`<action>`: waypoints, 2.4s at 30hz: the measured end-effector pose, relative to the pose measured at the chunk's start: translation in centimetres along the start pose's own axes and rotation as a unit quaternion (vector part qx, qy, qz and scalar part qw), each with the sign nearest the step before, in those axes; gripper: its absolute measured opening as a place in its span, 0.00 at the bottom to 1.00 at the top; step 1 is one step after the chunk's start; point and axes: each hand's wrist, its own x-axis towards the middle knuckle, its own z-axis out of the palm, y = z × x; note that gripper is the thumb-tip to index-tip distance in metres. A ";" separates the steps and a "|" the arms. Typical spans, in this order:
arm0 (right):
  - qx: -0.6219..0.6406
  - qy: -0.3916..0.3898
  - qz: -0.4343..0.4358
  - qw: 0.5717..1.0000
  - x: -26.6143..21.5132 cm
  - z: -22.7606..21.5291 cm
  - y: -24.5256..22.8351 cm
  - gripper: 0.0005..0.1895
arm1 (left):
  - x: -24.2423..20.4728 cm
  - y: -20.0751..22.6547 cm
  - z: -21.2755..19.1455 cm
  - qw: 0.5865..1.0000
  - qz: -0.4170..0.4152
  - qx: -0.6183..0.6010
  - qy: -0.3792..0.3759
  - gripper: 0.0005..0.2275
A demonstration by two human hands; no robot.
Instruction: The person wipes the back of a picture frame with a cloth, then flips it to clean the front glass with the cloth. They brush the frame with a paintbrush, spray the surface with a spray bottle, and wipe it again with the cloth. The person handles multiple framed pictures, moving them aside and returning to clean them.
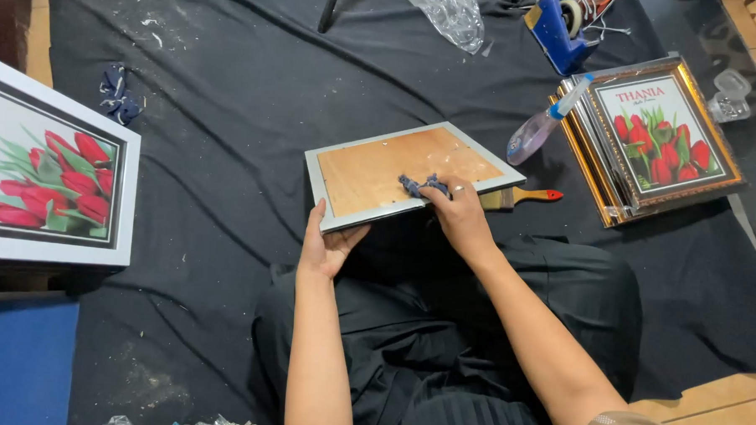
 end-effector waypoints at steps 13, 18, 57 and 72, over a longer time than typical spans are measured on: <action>-0.026 0.012 -0.081 0.996 2.5 2.4 -10.2 0.18 | 5.5 0.3 -4.9 0.999 0.009 0.019 0.046 0.24; -0.112 0.042 -0.005 0.993 0.4 2.1 -3.4 0.23 | 3.4 0.1 -2.7 0.999 0.017 0.018 0.044 0.27; 0.411 -0.079 0.202 0.886 9.1 -7.4 -5.5 0.25 | 4.6 -1.6 -3.3 0.990 0.083 0.109 0.044 0.21; 0.245 -0.264 0.135 0.923 5.3 -2.3 -7.9 0.28 | 4.5 -1.5 -3.0 0.992 0.075 0.098 0.034 0.20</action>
